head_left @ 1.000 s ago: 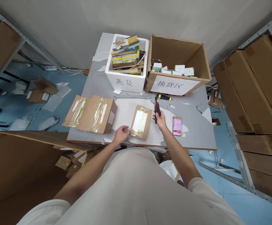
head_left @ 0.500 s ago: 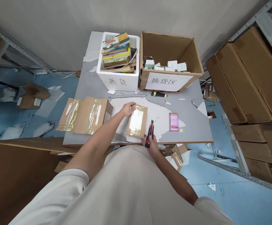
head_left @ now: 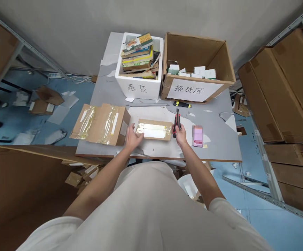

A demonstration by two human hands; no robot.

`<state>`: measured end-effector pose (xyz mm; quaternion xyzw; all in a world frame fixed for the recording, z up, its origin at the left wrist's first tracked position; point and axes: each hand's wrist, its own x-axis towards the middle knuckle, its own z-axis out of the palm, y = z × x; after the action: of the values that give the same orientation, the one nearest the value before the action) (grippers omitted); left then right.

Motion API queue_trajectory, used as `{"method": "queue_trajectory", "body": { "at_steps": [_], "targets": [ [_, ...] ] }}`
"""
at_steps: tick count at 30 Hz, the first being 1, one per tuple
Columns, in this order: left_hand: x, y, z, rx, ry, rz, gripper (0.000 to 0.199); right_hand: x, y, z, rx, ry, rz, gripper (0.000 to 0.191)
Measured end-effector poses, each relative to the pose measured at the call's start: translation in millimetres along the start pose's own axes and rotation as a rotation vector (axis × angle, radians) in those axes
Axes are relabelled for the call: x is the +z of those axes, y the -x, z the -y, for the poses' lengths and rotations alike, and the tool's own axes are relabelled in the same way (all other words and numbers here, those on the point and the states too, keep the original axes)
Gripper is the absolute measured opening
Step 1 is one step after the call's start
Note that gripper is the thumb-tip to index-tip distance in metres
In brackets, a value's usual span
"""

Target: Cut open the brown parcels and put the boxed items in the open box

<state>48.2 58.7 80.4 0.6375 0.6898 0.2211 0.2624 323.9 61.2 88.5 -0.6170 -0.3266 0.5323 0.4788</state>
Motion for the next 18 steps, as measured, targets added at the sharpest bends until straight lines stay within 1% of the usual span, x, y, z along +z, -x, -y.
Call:
{"method": "queue_trajectory", "body": {
  "at_steps": [1, 2, 4, 6, 7, 8, 10, 12, 14, 18],
  "targets": [
    [-1.4, -4.4, -4.1, 0.108, -0.054, 0.022, 0.074, -3.4, 1.3, 0.0, -0.022, 0.0, -0.017, 0.049],
    [-2.7, -10.8, -8.0, 0.211, -0.113, 0.076, 0.074, -8.2, 5.2, -0.8, -0.034, 0.007, -0.037, 0.048],
    [-4.6, -25.0, -14.2, 0.358, -0.23, 0.232, 0.073, -20.8, 18.9, -4.1, -0.018, 0.057, -0.056, 0.048],
    [-5.0, -35.4, -18.3, 0.418, -0.319, 0.351, 0.073, -34.2, 36.1, -9.5, 0.044, 0.125, -0.04, 0.054],
    [-4.6, -38.4, -19.9, 0.428, -0.351, 0.377, 0.075, -39.8, 44.5, -12.5, 0.079, 0.141, -0.025, 0.061],
    [-3.9, -39.9, -21.4, 0.433, -0.376, 0.384, 0.08, -44.2, 52.0, -15.5, 0.108, 0.145, -0.008, 0.068],
    [-2.2, -40.4, -24.5, 0.435, -0.409, 0.366, 0.097, -49.2, 62.7, -20.6, 0.141, 0.138, 0.026, 0.079],
    [-0.5, -40.0, -27.7, 0.44, -0.42, 0.335, 0.111, -50.5, 67.3, -23.3, 0.142, 0.138, 0.058, 0.081],
    [1.0, -40.8, -30.4, 0.442, -0.417, 0.307, 0.116, -50.8, 67.4, -23.5, 0.132, 0.164, 0.077, 0.08],
    [3.0, -44.3, -32.4, 0.44, -0.405, 0.272, 0.117, -53.7, 63.8, -19.5, 0.105, 0.293, 0.087, 0.074]
  ]
}}
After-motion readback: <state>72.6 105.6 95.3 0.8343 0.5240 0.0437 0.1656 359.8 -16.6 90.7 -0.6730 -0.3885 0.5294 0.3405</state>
